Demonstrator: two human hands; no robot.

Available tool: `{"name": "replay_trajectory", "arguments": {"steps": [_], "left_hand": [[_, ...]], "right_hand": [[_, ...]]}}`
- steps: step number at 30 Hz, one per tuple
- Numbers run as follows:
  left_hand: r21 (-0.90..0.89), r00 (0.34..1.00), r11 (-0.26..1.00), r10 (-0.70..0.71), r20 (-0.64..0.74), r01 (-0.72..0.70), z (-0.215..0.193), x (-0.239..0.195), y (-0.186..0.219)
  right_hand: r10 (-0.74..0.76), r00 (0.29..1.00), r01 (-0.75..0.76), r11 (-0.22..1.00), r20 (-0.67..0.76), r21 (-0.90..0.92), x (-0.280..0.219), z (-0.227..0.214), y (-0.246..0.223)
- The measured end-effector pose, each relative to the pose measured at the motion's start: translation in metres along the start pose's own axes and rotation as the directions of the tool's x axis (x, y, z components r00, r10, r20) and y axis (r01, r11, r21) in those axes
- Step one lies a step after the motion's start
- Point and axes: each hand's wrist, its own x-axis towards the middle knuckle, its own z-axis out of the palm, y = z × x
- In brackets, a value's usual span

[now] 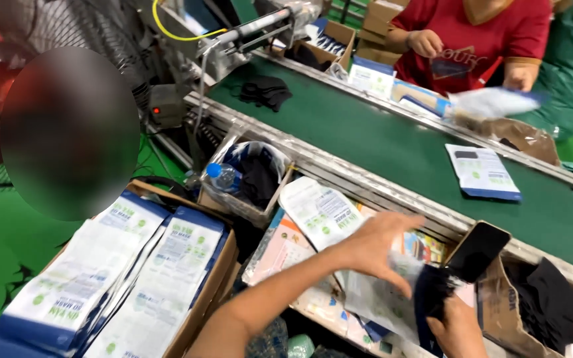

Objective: Packing black face masks into individual plastic sleeves at a production line.

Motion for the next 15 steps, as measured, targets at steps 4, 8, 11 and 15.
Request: {"name": "replay_trajectory", "arguments": {"steps": [4,8,11,15], "left_hand": [[-0.389,0.794,0.814,-0.139,0.591,0.432,0.078,-0.103,-0.095],[-0.100,0.625,0.805,-0.370,0.687,0.585,0.078,-0.100,-0.080],[0.022,0.624,0.837,-0.426,0.656,0.547,0.093,-0.122,-0.066],[-0.170,0.609,0.633,-0.581,0.541,0.755,0.075,-0.122,-0.057]], "right_hand": [[-0.024,0.995,0.018,0.998,0.097,0.065,0.002,0.008,-0.030],[-0.076,0.995,0.036,0.873,0.062,0.486,0.028,0.074,0.066],[0.030,0.962,-0.021,0.999,0.271,-0.039,0.020,0.071,0.050],[0.091,0.959,-0.180,0.926,0.269,0.331,0.025,0.027,0.024]]}}
